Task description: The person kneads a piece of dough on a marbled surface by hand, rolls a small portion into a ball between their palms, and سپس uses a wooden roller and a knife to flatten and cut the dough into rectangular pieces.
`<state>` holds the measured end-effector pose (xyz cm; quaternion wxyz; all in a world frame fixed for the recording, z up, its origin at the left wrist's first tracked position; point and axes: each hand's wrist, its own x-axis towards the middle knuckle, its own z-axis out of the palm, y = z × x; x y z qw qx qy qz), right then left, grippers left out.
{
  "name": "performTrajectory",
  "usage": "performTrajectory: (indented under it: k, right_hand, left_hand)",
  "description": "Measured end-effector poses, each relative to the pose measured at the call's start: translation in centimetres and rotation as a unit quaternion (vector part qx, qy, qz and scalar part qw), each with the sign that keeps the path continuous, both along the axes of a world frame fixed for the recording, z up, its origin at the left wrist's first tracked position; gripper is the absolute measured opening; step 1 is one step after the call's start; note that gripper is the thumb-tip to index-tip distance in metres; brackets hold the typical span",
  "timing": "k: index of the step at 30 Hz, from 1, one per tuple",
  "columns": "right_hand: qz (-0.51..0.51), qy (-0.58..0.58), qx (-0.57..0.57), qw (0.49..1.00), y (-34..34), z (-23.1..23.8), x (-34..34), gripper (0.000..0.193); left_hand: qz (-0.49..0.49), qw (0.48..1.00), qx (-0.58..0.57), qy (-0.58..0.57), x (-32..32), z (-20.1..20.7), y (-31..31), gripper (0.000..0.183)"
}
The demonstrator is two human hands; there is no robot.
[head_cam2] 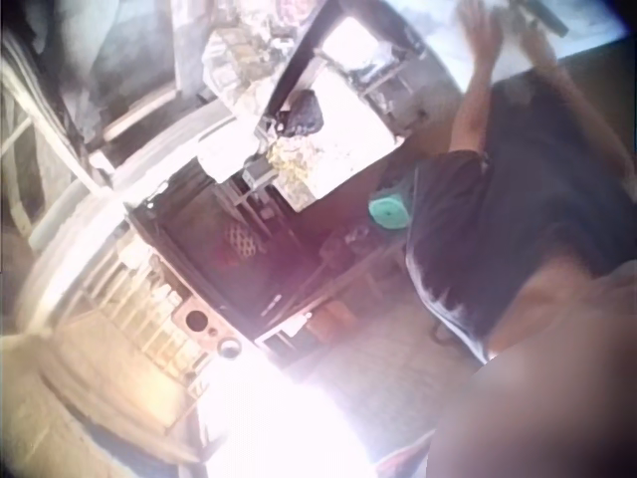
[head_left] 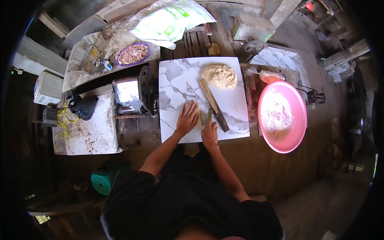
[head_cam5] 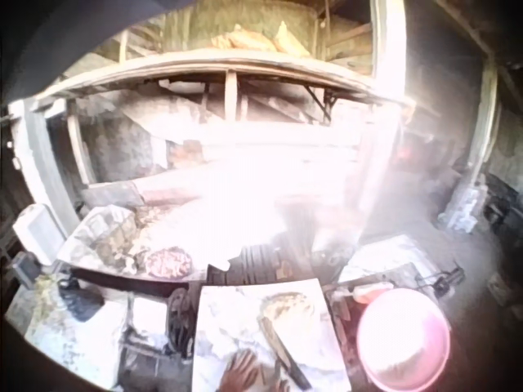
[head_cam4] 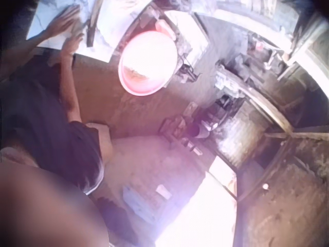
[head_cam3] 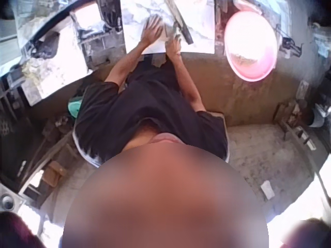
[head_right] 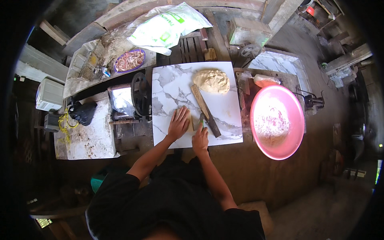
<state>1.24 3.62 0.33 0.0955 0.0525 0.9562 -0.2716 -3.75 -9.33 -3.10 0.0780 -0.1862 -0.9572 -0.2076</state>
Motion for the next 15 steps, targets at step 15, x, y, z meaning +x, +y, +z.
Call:
performTrajectory:
  k: [15]
  right_hand:
    - [-0.021, 0.022, -0.124, 0.992, -1.5, 2.3, -1.4, 0.04]
  left_hand:
    - [0.019, 0.998, -0.062, -0.007, -1.3, 0.2, 1.4, 0.047]
